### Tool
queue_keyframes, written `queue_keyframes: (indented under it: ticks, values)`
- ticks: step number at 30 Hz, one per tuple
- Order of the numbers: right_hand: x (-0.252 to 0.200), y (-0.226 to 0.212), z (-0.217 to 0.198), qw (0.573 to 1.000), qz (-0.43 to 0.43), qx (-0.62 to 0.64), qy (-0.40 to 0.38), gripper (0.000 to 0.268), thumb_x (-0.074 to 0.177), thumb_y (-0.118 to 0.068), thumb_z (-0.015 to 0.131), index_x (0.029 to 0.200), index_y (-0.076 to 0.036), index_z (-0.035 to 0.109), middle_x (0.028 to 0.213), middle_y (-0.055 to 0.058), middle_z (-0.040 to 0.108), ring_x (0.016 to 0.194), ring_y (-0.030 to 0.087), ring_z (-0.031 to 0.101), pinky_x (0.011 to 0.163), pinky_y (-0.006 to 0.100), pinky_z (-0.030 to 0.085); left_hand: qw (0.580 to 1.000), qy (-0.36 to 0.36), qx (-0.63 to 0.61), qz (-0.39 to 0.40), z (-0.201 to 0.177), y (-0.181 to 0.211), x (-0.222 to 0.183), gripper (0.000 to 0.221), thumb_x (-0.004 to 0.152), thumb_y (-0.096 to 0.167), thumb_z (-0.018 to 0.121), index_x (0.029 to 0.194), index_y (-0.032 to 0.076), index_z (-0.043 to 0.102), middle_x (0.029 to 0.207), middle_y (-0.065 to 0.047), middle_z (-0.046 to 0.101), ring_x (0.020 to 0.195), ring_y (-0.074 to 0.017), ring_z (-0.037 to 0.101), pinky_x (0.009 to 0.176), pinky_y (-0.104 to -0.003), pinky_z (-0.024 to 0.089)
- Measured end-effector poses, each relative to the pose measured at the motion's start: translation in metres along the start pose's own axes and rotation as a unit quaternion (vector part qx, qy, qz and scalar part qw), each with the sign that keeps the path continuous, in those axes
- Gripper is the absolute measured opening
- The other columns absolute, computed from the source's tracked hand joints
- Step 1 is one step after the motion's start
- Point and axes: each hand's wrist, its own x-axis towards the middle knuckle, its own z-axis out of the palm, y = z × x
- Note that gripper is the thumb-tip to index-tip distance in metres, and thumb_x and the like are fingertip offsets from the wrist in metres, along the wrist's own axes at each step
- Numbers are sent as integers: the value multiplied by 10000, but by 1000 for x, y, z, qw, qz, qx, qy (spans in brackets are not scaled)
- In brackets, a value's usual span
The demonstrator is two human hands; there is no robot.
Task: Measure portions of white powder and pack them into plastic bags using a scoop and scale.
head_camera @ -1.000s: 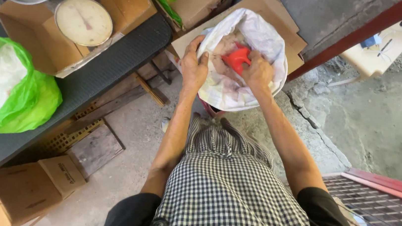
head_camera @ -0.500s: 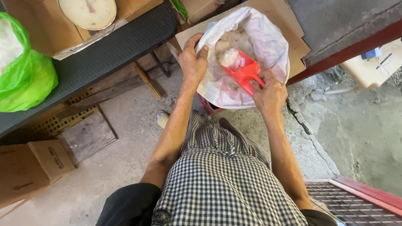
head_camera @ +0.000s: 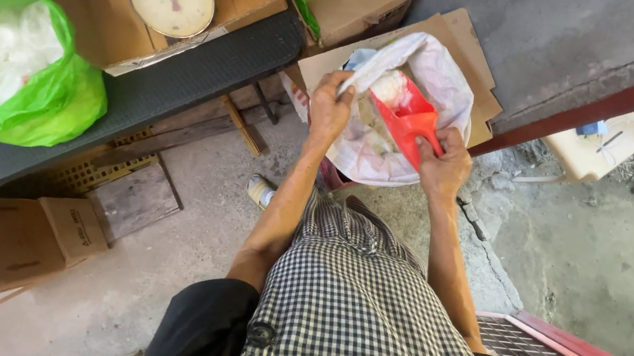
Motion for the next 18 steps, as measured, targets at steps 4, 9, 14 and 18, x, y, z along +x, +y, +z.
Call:
queue_keyframes:
  ticks: [4,9,14,18]
  values:
    - [7,-3,10,999,-13,-28,19,219,850,-59,842,944,-33,646,806,70,752,703,71,656,640,260,505,998,-35,41,29,-3,9,1,270,897,44,717,1161,99,707,1088,-162,699,1025,-339,693,896,-405,537]
    - [4,-7,1,1000,-3,-26,6,221,863,-59,843,939,-23,639,813,78,749,713,78,655,652,257,510,998,54,5,16,0,-21,19,310,860,-19,695,1150,89,695,1083,-152,714,1028,-339,700,902,-412,549]
    - [-2,6,-13,998,-33,46,-17,196,885,4,806,980,-3,635,873,79,742,787,79,671,704,234,525,995,97,20,-1,7,-29,18,324,844,-17,711,1150,90,695,1093,-162,714,1035,-351,694,912,-414,542]
    - [3,1,-32,997,-45,56,-17,190,916,48,804,989,15,631,861,79,712,765,73,622,691,227,506,996,87,17,0,8,-28,14,334,854,-8,709,1175,82,690,1113,-167,713,1049,-350,692,924,-410,538]
